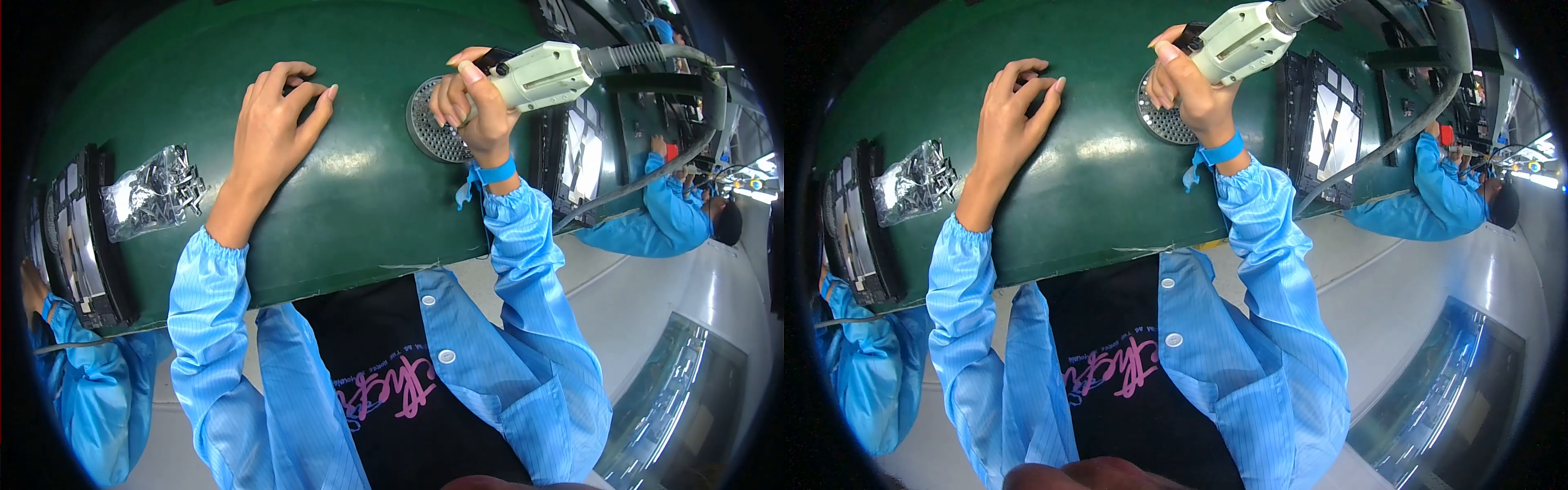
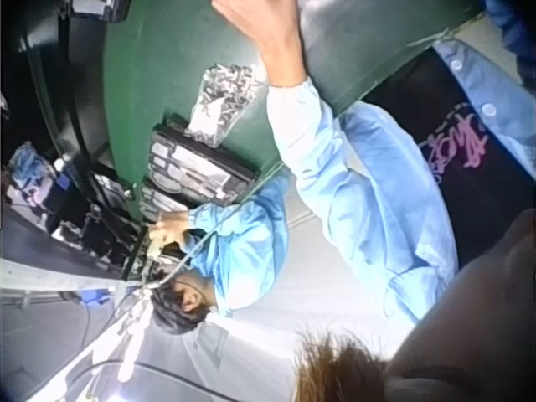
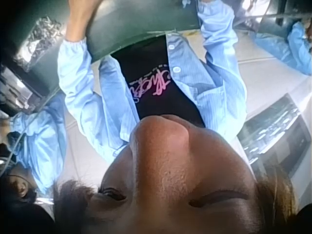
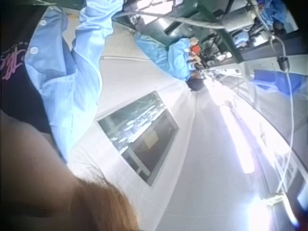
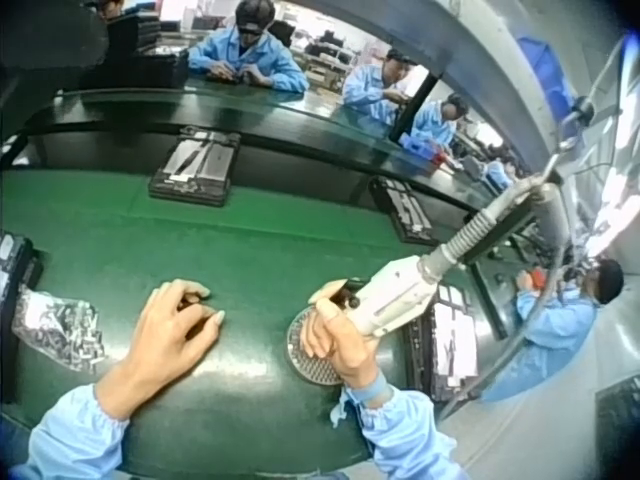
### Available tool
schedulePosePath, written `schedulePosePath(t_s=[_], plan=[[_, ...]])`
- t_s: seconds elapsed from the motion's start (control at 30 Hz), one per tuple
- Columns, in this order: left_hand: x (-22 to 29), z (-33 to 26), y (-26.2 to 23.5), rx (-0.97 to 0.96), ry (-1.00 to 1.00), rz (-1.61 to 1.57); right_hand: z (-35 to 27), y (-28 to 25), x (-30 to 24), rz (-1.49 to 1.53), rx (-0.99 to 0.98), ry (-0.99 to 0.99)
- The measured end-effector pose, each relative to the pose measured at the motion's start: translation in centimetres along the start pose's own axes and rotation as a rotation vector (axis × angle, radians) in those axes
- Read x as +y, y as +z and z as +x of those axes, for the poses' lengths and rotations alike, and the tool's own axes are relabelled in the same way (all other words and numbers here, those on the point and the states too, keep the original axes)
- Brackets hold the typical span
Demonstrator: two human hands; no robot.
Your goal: The person assembles electronic device frames along an assembly line by placing small brackets onto each frame, driving screws into them using an electric screwdriver, and sliding the frames down the conveyor line.
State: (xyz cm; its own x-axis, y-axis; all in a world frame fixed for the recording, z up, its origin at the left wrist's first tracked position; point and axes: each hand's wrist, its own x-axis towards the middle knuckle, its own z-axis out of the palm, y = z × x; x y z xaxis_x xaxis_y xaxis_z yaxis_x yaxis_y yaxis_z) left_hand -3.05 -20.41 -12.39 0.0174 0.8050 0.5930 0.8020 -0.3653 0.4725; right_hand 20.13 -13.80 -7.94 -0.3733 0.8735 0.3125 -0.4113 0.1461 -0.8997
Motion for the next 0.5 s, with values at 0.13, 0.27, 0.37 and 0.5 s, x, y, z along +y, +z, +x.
schedulePosePath(t_s=[0.13,0.27,0.37,0.5], plan=[[-0.05,-0.09,-0.11,-0.035,-0.001,0.016,0.16,-0.04,0.13,0.04,-0.015,0.024],[0.02,-0.15,-0.14,-0.043,-0.017,-0.001,0.42,0.19,-0.23,-0.082,-0.006,0.032],[-0.02,-0.26,-0.19,-0.054,-0.025,0.002,0.45,0.26,-0.27,-0.024,0.009,0.022],[0.07,-0.12,-0.17,-0.059,-0.024,-0.002,0.47,0.44,-0.55,-0.053,-0.002,-0.018]])
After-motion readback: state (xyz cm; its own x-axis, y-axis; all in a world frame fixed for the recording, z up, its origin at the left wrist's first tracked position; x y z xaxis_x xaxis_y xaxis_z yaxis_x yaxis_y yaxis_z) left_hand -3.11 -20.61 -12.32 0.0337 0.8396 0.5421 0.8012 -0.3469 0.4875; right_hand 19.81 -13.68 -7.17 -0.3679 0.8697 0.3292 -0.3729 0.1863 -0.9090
